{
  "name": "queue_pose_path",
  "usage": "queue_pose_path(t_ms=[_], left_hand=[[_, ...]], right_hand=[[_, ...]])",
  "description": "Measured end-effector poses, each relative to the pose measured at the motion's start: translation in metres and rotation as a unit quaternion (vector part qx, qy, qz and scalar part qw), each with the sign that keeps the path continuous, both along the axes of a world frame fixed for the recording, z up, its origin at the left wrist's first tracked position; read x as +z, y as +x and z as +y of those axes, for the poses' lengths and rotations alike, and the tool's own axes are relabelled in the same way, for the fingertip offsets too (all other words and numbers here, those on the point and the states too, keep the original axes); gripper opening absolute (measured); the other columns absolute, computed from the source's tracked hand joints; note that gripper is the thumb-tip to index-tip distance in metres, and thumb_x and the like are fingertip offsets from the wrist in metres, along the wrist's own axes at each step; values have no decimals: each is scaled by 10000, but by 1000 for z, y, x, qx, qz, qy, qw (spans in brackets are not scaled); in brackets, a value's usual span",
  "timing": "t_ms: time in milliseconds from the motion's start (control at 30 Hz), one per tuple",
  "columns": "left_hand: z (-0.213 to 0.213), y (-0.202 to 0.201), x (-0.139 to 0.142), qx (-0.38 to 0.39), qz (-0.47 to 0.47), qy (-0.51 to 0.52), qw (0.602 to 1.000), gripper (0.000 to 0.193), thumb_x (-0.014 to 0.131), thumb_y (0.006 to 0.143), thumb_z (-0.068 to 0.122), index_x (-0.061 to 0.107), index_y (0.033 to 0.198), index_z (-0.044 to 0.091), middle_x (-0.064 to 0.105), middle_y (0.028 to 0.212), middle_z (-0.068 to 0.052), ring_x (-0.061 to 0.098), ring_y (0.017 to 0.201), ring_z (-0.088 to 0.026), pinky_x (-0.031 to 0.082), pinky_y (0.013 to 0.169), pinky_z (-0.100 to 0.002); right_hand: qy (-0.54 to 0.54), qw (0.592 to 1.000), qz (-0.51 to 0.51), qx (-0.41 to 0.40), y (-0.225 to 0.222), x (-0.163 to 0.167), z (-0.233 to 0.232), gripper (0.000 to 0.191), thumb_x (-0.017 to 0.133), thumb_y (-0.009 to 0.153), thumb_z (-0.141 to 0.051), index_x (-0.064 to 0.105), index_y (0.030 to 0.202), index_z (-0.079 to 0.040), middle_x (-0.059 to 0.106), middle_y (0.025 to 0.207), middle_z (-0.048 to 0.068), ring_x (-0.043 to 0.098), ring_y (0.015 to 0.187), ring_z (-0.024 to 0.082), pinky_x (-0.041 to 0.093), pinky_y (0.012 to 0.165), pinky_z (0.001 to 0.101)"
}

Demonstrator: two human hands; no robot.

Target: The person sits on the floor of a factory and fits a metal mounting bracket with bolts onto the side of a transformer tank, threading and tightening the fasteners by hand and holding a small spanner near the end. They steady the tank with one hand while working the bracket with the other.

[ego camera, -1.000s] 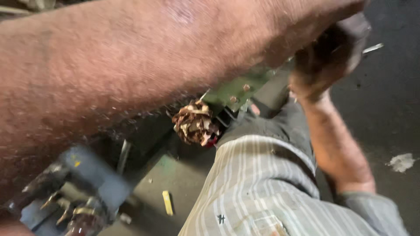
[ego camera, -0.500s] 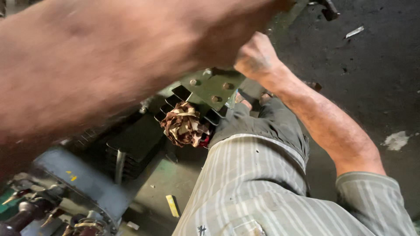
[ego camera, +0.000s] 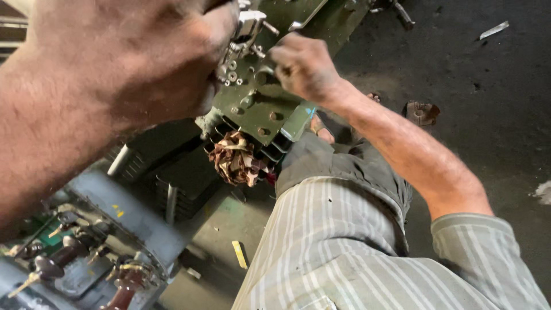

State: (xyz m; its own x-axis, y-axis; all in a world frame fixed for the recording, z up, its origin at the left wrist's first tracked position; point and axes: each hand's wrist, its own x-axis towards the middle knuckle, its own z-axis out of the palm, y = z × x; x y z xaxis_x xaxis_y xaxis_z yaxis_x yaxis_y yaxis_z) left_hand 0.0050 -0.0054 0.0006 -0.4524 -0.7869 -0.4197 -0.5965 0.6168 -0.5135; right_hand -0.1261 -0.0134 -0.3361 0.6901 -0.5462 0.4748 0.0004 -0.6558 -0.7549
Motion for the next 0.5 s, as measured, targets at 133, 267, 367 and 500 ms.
queue_pose_path(t_ms=[133, 267, 367, 500], left_hand=[[3, -1, 1, -19, 41, -35, 998, 126, 701, 711, 194, 744, 825, 164, 567, 570, 14, 564, 472, -104, 461, 382, -259], [1, 2, -5, -18, 66, -37, 997, 128, 696, 680, 176, 738, 785, 117, 601, 587, -11, 599, 486, -130, 492, 394, -285], [2, 5, -6, 51, 111, 22, 992, 121, 712, 673, 100, 733, 789, 71, 610, 566, -66, 611, 468, -180, 503, 389, -323], [2, 7, -8, 31, 149, 19, 988, 94, 729, 657, 103, 729, 738, 56, 603, 544, -83, 614, 464, -203, 510, 405, -340]], right_hand=[[443, 883, -146, -45, -25, 10, 20, 218, 558, 974, 79, 739, 1018, -35, 709, 918, 89, 720, 809, 184, 609, 699, 315], [603, 781, -161, -16, -45, 34, 32, 170, 627, 1014, 31, 742, 1129, -21, 751, 1019, 135, 769, 915, 206, 673, 839, 339], [705, 668, -236, 42, -41, 52, 39, 223, 722, 970, -47, 715, 1193, -36, 748, 1033, 135, 770, 877, 214, 666, 769, 359], [679, 639, -349, 92, -21, 61, 43, 269, 776, 994, -78, 653, 1232, -57, 747, 1041, 118, 754, 881, 214, 646, 753, 356]])
